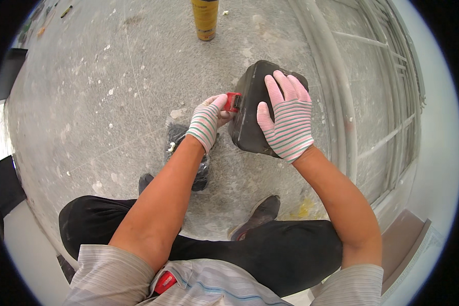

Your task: The person walks through a construction site, opens a door, and then collects various tools including a hammer, chisel, and power drill from the floor. They place these items into a cardboard box and a hard case, organizing them for storage.

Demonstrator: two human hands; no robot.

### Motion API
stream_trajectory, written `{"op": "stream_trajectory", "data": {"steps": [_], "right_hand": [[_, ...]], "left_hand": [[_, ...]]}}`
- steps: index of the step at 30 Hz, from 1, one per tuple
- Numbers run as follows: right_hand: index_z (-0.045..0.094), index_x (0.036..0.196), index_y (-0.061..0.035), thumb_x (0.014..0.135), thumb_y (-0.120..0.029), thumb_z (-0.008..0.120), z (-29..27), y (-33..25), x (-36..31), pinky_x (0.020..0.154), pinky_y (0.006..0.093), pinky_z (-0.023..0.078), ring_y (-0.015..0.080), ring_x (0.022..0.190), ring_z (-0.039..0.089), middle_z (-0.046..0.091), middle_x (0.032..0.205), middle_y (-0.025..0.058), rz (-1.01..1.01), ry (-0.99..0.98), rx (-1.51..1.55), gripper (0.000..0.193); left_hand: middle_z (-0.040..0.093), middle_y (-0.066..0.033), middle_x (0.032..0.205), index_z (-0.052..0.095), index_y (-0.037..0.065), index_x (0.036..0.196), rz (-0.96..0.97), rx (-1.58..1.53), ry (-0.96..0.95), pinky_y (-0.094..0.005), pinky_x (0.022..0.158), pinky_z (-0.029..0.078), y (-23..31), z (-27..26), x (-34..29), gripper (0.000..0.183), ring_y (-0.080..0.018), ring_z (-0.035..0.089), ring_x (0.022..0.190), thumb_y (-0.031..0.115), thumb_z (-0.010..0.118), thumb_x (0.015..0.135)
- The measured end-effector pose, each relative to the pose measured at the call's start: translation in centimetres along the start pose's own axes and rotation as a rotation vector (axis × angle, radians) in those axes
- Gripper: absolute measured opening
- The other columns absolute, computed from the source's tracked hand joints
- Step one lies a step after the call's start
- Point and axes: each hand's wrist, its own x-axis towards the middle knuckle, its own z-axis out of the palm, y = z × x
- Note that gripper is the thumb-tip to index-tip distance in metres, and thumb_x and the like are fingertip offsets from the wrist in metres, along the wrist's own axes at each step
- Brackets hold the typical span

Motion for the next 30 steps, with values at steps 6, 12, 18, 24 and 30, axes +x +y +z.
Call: {"op": "stream_trajectory", "data": {"steps": [6, 12, 18, 24, 30], "right_hand": [[0.055, 0.137, -0.0023, 0.089, -0.026, 0.063, -0.1, 0.3, -0.2, 0.111, 0.0502, 0.036, 0.0385, 0.129, 0.045, 0.05, 0.141, 0.0167, 0.018, -0.001, -0.009, 0.055], [0.056, 0.136, -0.0021, 0.088, -0.026, 0.064, 0.0, 0.2, -0.1, 0.11, 0.0506, 0.036, 0.0383, 0.128, 0.045, 0.05, 0.14, 0.0165, 0.017, 0.002, -0.005, 0.054], [0.057, 0.135, -0.0022, 0.087, -0.026, 0.065, 0.0, 0.5, -0.4, 0.11, 0.0498, 0.036, 0.0374, 0.129, 0.045, 0.05, 0.14, 0.016, 0.022, 0.015, 0.015, 0.054], [0.057, 0.134, -0.0021, 0.086, -0.026, 0.066, 0.0, 0.6, -0.3, 0.109, 0.0497, 0.037, 0.0378, 0.128, 0.046, 0.052, 0.139, 0.0165, 0.015, 0.034, 0.03, 0.054], [0.058, 0.134, -0.0025, 0.085, -0.026, 0.066, 0.1, 0.5, -0.3, 0.109, 0.0498, 0.037, 0.0375, 0.127, 0.047, 0.052, 0.139, 0.0163, 0.022, 0.046, 0.041, 0.055]], "left_hand": [[0.068, -0.0047, 0.09, 0.063, 0.005, 0.104, 0.02, 0.061, -0.01, -0.0237, 0.067, 0.055, 1.3, 1.0, -1.7, 0.021, -0.0077, 0.056, 0.063, 0.019, 0.075, 0.094], [0.071, -0.0037, 0.089, 0.066, 0.008, 0.103, 0.077, 0.063, -0.123, -0.0283, 0.08, 0.056, 1.5, 0.6, -2.0, 0.02, -0.0097, 0.062, 0.07, 0.021, 0.076, 0.093], [0.072, -0.004, 0.097, 0.067, 0.007, 0.107, 0.18, 0.194, -0.178, -0.0336, 0.093, 0.055, 0.5, 0.3, -1.7, 0.021, -0.0152, 0.067, 0.09, 0.024, 0.073, 0.095], [0.069, -0.0049, 0.109, 0.061, 0.002, 0.127, 0.173, 0.309, -0.172, -0.0349, 0.097, 0.054, 0.6, 0.9, -2.0, 0.04, -0.0148, 0.066, 0.097, 0.027, 0.069, 0.098], [0.069, -0.0051, 0.11, 0.06, 0.001, 0.129, 0.076, 0.35, -0.241, -0.0347, 0.097, 0.054, 1.6, 0.1, -1.7, 0.048, -0.014, 0.065, 0.096, 0.033, 0.072, 0.096]]}}
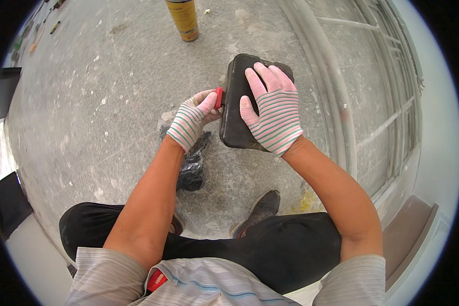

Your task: The person walks through a construction site, opens a door, and then collects various tools including a hammer, chisel, and power drill from the floor. They place these items into a cardboard box and a hard case, organizing them for storage.

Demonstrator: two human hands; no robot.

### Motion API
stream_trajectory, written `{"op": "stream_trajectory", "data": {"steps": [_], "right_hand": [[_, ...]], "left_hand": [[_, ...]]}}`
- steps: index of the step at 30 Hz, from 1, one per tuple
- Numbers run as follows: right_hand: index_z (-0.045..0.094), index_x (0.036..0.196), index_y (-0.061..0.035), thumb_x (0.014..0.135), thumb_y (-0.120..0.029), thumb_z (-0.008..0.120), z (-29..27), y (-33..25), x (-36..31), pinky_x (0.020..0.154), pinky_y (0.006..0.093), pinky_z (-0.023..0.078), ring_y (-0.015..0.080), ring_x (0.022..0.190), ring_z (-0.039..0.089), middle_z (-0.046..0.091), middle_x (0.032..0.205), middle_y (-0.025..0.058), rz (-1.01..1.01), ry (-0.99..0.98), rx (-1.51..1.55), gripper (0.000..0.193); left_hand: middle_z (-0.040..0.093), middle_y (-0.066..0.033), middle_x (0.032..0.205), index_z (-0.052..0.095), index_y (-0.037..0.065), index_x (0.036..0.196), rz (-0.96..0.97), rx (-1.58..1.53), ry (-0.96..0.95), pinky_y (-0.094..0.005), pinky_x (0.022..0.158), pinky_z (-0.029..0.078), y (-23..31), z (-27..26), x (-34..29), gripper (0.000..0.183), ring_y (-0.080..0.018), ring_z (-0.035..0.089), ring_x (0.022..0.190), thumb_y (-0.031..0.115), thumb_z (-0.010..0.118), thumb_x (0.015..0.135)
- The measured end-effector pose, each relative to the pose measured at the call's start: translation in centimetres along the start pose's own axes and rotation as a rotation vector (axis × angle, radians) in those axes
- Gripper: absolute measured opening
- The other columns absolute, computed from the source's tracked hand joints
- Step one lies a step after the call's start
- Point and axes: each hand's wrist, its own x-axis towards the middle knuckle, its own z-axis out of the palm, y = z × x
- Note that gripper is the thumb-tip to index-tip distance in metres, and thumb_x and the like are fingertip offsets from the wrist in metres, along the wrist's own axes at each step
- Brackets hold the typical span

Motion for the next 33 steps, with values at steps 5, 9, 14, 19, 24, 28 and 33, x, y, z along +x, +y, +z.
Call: {"op": "stream_trajectory", "data": {"steps": [5, 9, 14, 19, 24, 28, 33], "right_hand": [[0.058, 0.134, -0.0032, 0.086, -0.027, 0.066, 0.2, 0.4, -0.1, 0.11, 0.0495, 0.037, 0.0371, 0.128, 0.046, 0.052, 0.139, 0.0161, 0.008, 0.011, 0.016, 0.055], [0.058, 0.134, -0.0036, 0.086, -0.027, 0.065, 0.2, 0.3, -0.1, 0.11, 0.0495, 0.036, 0.0369, 0.128, 0.046, 0.052, 0.139, 0.0155, 0.009, 0.022, -0.004, 0.054], [0.059, 0.133, -0.0041, 0.087, -0.029, 0.064, 0.4, 0.3, -0.1, 0.109, 0.0494, 0.037, 0.0366, 0.128, 0.046, 0.053, 0.138, 0.0149, 0.006, 0.035, 0.008, 0.053], [0.059, 0.134, -0.0048, 0.087, -0.028, 0.064, 0.6, 0.4, -0.5, 0.11, 0.0491, 0.037, 0.0361, 0.128, 0.046, 0.053, 0.139, 0.0143, 0.008, 0.049, -0.002, 0.053], [0.058, 0.134, -0.0056, 0.087, -0.028, 0.064, 0.7, 0.6, -0.6, 0.11, 0.0487, 0.036, 0.0354, 0.128, 0.046, 0.052, 0.14, 0.014, -0.009, 0.08, -0.019, 0.052], [0.058, 0.134, -0.0057, 0.088, -0.029, 0.064, 0.9, 0.4, -0.4, 0.11, 0.0487, 0.036, 0.0355, 0.128, 0.046, 0.053, 0.138, 0.0141, 0.0, 0.069, -0.033, 0.052], [0.057, 0.136, -0.0047, 0.09, -0.025, 0.063, 0.6, 0.0, -0.3, 0.112, 0.048, 0.035, 0.0367, 0.129, 0.047, 0.053, 0.14, 0.0151, 0.003, 0.061, -0.014, 0.051]], "left_hand": [[0.071, -0.0073, 0.113, 0.062, 0.0, 0.127, 0.064, 0.215, 0.054, -0.0325, 0.095, 0.053, 1.6, 1.8, -0.6, 0.05, -0.0144, 0.066, 0.097, 0.034, 0.075, 0.093], [0.071, -0.0098, 0.114, 0.061, -0.002, 0.131, 0.159, 0.4, 0.125, -0.0326, 0.094, 0.052, 2.1, 2.5, -0.7, 0.053, -0.0162, 0.067, 0.1, 0.033, 0.074, 0.094], [0.065, -0.0136, 0.127, 0.053, 0.001, 0.143, 0.367, 0.653, 0.2, -0.0332, 0.101, 0.049, 0.2, 2.2, -0.3, 0.052, -0.0206, 0.063, 0.113, 0.033, 0.062, 0.102], [0.052, -0.0263, 0.144, 0.043, 0.001, 0.15, 0.356, 0.933, 0.2, -0.0399, 0.117, 0.034, -0.3, 2.2, -0.4, 0.061, -0.0356, 0.047, 0.138, 0.045, 0.035, 0.109], [0.041, -0.023, 0.156, 0.037, -0.003, 0.153, 0.321, 0.881, 0.134, -0.0365, 0.12, 0.028, -1.0, 1.7, 0.8, 0.068, -0.0322, 0.038, 0.146, 0.049, 0.029, 0.109], [0.05, -0.0206, 0.149, 0.044, 0.0, 0.15, 0.248, 0.709, 0.092, -0.0357, 0.118, 0.029, -1.9, 1.7, 1.6, 0.066, -0.0317, 0.044, 0.14, 0.049, 0.028, 0.108], [0.058, -0.0264, 0.138, 0.055, 0.0, 0.139, 0.129, 0.581, 0.164, -0.0394, 0.109, 0.038, -3.1, 2.0, 2.5, 0.067, -0.0392, 0.054, 0.129, 0.048, 0.024, 0.104]]}}
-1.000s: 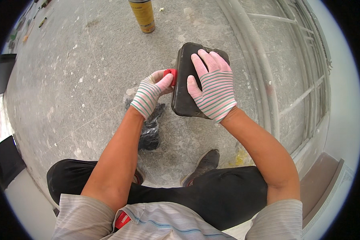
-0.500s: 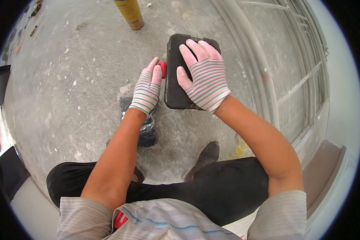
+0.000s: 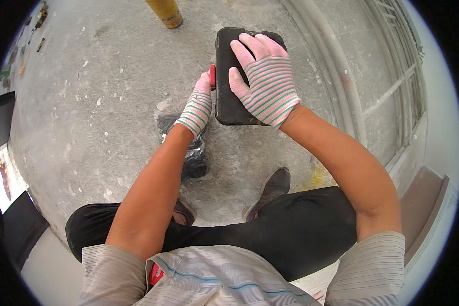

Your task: The person walks through a construction site, opens a door, and then collects various tools including a hammer, chisel, and power drill from the floor. They place these items into a cardboard box and a hard case, organizing them for storage.

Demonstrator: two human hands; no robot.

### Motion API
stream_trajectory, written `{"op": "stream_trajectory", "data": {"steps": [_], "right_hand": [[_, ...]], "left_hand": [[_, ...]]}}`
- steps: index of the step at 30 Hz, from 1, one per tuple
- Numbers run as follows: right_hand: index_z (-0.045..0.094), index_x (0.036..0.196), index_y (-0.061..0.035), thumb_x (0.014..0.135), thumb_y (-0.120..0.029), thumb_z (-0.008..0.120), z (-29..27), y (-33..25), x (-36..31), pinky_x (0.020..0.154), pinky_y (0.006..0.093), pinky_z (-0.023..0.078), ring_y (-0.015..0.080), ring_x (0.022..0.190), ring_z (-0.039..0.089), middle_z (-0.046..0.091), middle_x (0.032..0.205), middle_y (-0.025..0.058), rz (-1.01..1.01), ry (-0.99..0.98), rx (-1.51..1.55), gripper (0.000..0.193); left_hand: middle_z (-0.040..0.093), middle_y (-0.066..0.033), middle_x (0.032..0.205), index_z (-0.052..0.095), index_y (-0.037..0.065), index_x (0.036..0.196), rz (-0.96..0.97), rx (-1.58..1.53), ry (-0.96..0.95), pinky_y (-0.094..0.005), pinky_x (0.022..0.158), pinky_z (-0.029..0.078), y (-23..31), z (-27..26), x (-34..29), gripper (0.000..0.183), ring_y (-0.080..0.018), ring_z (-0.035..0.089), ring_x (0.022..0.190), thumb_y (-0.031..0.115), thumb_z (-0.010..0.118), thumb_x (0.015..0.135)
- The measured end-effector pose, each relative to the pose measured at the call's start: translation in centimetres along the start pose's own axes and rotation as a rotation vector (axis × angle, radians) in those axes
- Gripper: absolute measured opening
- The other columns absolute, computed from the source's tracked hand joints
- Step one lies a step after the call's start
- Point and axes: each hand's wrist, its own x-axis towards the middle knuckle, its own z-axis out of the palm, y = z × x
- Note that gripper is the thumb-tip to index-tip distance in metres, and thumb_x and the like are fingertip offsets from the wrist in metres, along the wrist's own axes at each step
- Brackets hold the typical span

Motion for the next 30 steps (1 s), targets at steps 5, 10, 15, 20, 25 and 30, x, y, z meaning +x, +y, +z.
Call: {"op": "stream_trajectory", "data": {"steps": [5, 10, 15, 20, 25, 30], "right_hand": [[0.059, 0.133, -0.0045, 0.089, -0.03, 0.062, -0.1, 1.0, -0.7, 0.109, 0.0493, 0.037, 0.0354, 0.128, 0.047, 0.054, 0.138, 0.0142, -0.001, 0.002, -0.029, 0.051], [0.058, 0.134, -0.0047, 0.091, -0.028, 0.061, 0.0, 0.4, -0.1, 0.112, 0.0469, 0.038, 0.0349, 0.129, 0.049, 0.055, 0.139, 0.0146, -0.008, -0.009, -0.01, 0.049], [0.062, 0.128, -0.0041, 0.087, -0.03, 0.065, 0.5, 1.4, -0.8, 0.107, 0.0498, 0.042, 0.0357, 0.123, 0.053, 0.057, 0.134, 0.0148, -0.014, 0.052, 0.011, 0.048], [0.062, 0.126, -0.0043, 0.087, -0.029, 0.066, 0.2, 1.2, -0.6, 0.107, 0.0487, 0.043, 0.0352, 0.123, 0.054, 0.058, 0.133, 0.0143, -0.009, 0.066, 0.031, 0.047], [0.063, 0.126, -0.0037, 0.087, -0.026, 0.066, -0.1, 1.7, -1.1, 0.108, 0.0476, 0.042, 0.0346, 0.126, 0.053, 0.058, 0.134, 0.0144, -0.002, 0.053, 0.094, 0.045], [0.065, 0.123, -0.0036, 0.087, -0.025, 0.066, -0.1, 2.4, -1.1, 0.108, 0.0455, 0.043, 0.0321, 0.125, 0.055, 0.061, 0.131, 0.0143, -0.022, 0.06, 0.128, 0.041]], "left_hand": [[0.064, -0.0245, 0.13, 0.06, 0.003, 0.137, -0.059, 0.123, -0.085, -0.0371, 0.108, 0.039, 3.9, -0.9, -2.2, 0.067, -0.0358, 0.057, 0.126, 0.053, 0.028, 0.105], [0.067, -0.021, 0.128, 0.063, 0.002, 0.132, -0.059, 0.459, -0.1, -0.0382, 0.104, 0.046, 3.0, -6.4, -1.2, 0.06, -0.0351, 0.062, 0.121, 0.05, 0.057, 0.097], [0.064, -0.0235, 0.131, 0.061, 0.001, 0.135, -0.262, 1.185, -0.302, -0.0392, 0.108, 0.045, 4.0, -7.9, -3.2, 0.068, -0.0367, 0.059, 0.125, 0.045, 0.075, 0.085], [0.055, -0.0181, 0.141, 0.056, 0.008, 0.141, -0.148, 1.514, -0.329, -0.0415, 0.112, 0.042, 0.4, -8.4, -5.8, 0.08, -0.0364, 0.051, 0.133, 0.046, 0.081, 0.075], [0.059, -0.0151, 0.136, 0.061, 0.008, 0.134, -0.176, 1.579, -0.313, -0.0425, 0.108, 0.044, 0.4, -7.4, -5.9, 0.073, -0.0346, 0.053, 0.131, 0.045, 0.082, 0.075], [0.064, -0.0174, 0.128, 0.068, 0.007, 0.123, -0.211, 1.577, -0.37, -0.041, 0.104, 0.048, 0.3, -7.5, -5.5, 0.061, -0.0337, 0.059, 0.124, 0.042, 0.081, 0.075]]}}
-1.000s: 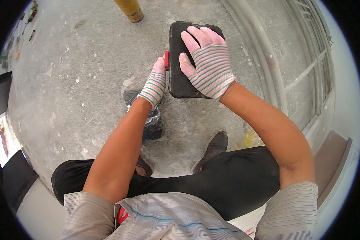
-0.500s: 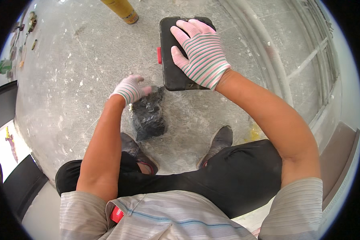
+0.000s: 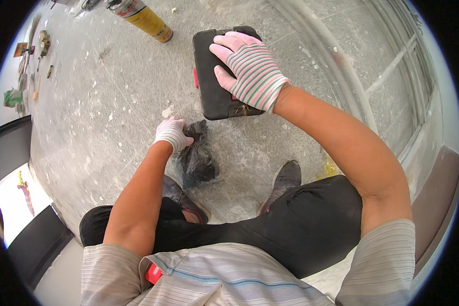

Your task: The person walks through a construction site, opens a door, and then collects various tools including a hammer, chisel, and power drill from the floor. They place these items into a cardboard box and a hard case, organizing them for storage.

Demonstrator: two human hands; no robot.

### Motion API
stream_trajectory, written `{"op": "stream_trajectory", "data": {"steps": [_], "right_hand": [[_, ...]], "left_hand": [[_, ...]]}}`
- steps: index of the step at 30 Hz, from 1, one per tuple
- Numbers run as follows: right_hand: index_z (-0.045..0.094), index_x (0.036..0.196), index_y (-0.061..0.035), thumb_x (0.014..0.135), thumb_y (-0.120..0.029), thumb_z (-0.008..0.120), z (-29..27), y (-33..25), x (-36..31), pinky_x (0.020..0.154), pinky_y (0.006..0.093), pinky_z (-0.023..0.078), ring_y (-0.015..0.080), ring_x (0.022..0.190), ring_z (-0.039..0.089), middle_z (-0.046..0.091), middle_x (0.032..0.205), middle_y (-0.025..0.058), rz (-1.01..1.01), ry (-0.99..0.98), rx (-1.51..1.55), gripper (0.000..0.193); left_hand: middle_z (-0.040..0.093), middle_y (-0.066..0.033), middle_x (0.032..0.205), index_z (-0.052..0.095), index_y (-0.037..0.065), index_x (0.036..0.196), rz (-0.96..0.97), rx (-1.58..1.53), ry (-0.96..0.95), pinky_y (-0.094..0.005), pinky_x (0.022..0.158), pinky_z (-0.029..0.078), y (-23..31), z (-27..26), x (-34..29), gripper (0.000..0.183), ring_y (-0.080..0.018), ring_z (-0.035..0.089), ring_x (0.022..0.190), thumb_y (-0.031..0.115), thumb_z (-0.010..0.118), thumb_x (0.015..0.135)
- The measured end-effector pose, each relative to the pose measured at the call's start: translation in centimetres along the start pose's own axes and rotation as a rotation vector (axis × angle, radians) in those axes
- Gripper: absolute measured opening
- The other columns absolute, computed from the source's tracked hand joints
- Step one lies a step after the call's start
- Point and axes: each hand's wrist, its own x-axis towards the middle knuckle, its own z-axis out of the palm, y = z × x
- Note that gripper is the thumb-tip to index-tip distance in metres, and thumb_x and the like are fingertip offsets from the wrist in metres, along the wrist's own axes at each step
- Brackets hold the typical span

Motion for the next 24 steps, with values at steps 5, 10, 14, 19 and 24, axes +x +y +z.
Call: {"op": "stream_trajectory", "data": {"steps": [5, 10, 14, 19, 24], "right_hand": [[0.067, 0.118, -0.0038, 0.088, -0.018, 0.065, -1.3, 1.4, 0.8, 0.105, 0.0433, 0.046, 0.0331, 0.116, 0.06, 0.066, 0.122, 0.0139, 0.066, 0.103, 0.154, 0.033], [0.067, 0.118, -0.0051, 0.091, -0.022, 0.062, -1.9, 5.2, -0.1, 0.104, 0.0426, 0.046, 0.0351, 0.114, 0.06, 0.067, 0.12, 0.0163, 0.415, 0.201, 0.154, 0.032], [0.064, 0.125, -0.0028, 0.091, -0.033, 0.063, -0.3, 7.9, -2.7, 0.104, 0.0424, 0.048, 0.0383, 0.117, 0.061, 0.066, 0.122, 0.0243, 0.717, -0.02, 0.189, 0.045], [0.054, 0.139, -0.0022, 0.093, -0.029, 0.063, 2.3, 9.4, -6.1, 0.102, 0.0401, 0.049, 0.0359, 0.121, 0.061, 0.062, 0.131, 0.0248, 0.949, -0.302, 0.564, 0.054], [0.045, 0.149, -0.0069, 0.092, -0.013, 0.064, 4.1, 10.1, -5.6, 0.102, 0.0373, 0.049, 0.0309, 0.125, 0.059, 0.057, 0.141, 0.0197, 0.911, -0.326, 0.709, 0.061]], "left_hand": [[0.07, -0.0212, 0.116, 0.069, 0.004, 0.12, 0.049, -0.242, -0.065, -0.0404, 0.096, 0.053, -2.3, 0.3, 0.6, 0.052, -0.0351, 0.068, 0.109, 0.034, 0.076, 0.077], [0.072, -0.0227, 0.1, 0.068, 0.0, 0.116, 0.081, -0.437, 0.029, -0.0411, 0.086, 0.055, -2.4, -3.2, -0.4, 0.047, -0.0358, 0.071, 0.095, 0.027, 0.073, 0.078], [0.072, -0.0172, 0.093, 0.068, -0.001, 0.116, 0.087, -0.666, 0.04, -0.0363, 0.079, 0.055, -3.7, -5.2, -0.5, 0.041, -0.0245, 0.071, 0.083, 0.018, 0.072, 0.08], [0.073, -0.015, 0.097, 0.065, -0.006, 0.12, 0.073, -0.769, 0.225, -0.0326, 0.076, 0.055, -3.7, -8.8, -2.8, 0.047, -0.018, 0.069, 0.081, 0.018, 0.075, 0.081], [0.071, -0.0222, 0.117, 0.057, -0.01, 0.133, 0.07, -0.84, 0.306, -0.0324, 0.093, 0.053, -5.2, -11.7, -4.6, 0.063, -0.0241, 0.069, 0.106, 0.022, 0.078, 0.083]]}}
